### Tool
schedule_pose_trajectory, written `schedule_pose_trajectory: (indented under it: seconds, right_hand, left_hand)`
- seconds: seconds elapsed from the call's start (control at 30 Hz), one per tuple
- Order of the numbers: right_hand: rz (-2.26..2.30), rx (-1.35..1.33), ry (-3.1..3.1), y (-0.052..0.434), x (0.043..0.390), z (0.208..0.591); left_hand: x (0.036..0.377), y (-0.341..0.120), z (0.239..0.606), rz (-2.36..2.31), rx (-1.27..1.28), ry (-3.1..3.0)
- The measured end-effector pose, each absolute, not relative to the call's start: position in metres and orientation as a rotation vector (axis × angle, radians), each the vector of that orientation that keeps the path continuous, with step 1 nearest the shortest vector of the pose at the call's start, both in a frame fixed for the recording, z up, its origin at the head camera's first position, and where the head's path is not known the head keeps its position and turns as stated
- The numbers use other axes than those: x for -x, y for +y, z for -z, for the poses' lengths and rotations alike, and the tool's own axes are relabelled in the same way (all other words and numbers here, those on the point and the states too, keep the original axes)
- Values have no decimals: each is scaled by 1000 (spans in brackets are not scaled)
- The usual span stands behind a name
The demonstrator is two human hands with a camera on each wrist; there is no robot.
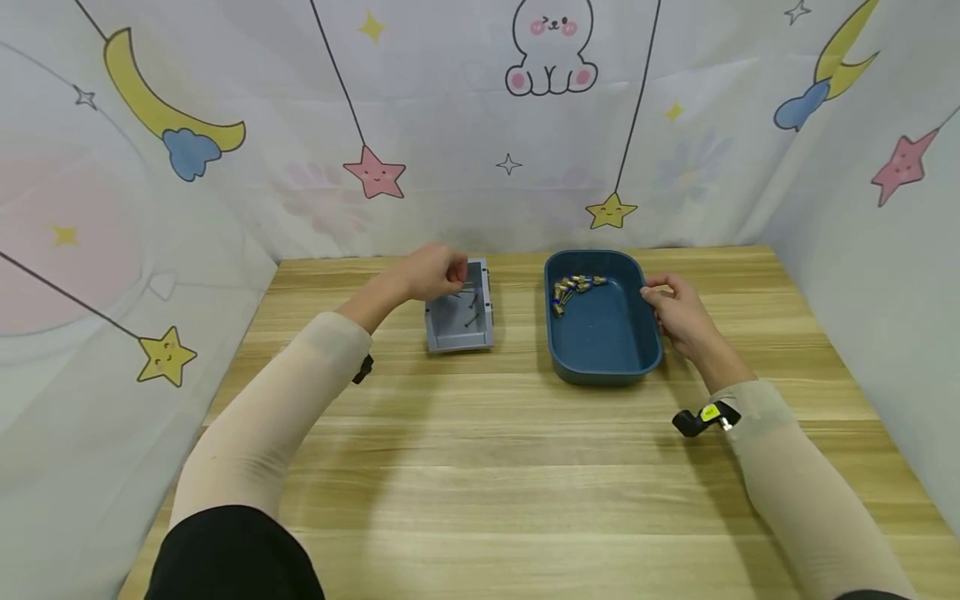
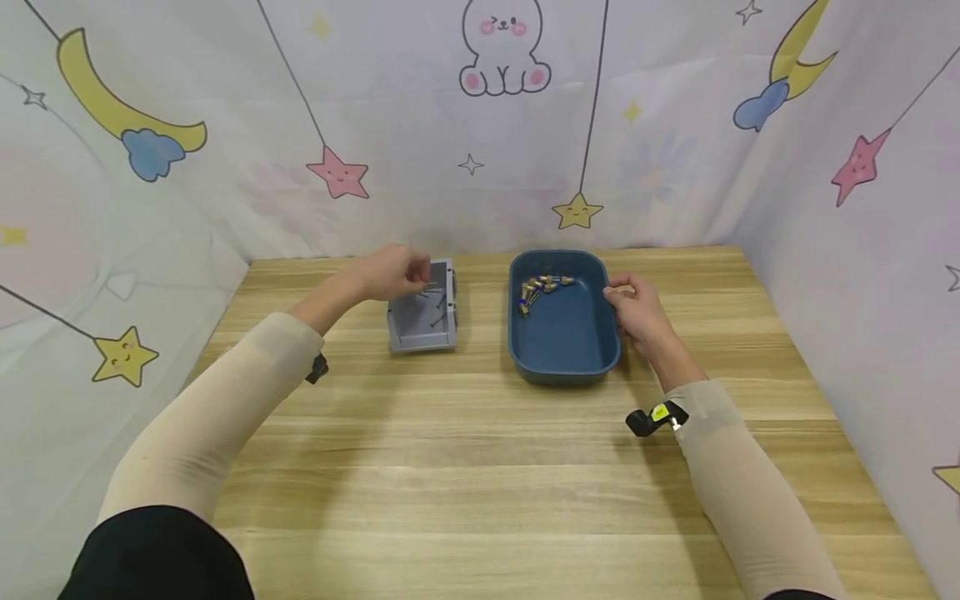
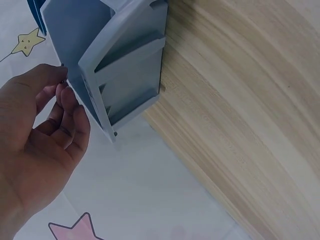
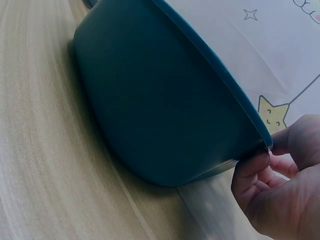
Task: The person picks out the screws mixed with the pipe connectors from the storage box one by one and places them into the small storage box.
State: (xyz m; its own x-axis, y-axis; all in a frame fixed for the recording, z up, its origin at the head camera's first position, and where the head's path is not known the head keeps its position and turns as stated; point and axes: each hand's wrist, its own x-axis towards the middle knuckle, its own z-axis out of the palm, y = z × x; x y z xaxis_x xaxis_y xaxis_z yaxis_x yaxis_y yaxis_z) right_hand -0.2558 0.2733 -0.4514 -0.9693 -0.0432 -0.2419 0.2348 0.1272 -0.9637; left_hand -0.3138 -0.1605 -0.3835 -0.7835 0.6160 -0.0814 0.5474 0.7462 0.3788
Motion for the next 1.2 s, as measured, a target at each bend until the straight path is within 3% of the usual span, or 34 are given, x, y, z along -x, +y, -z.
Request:
schedule_pose_trajectory:
  seconds: [1.2]
  right_hand:
    - [1958,-205,2158,274,258,451]
  left_hand:
    - [319,-153,373,-535,-947,2775]
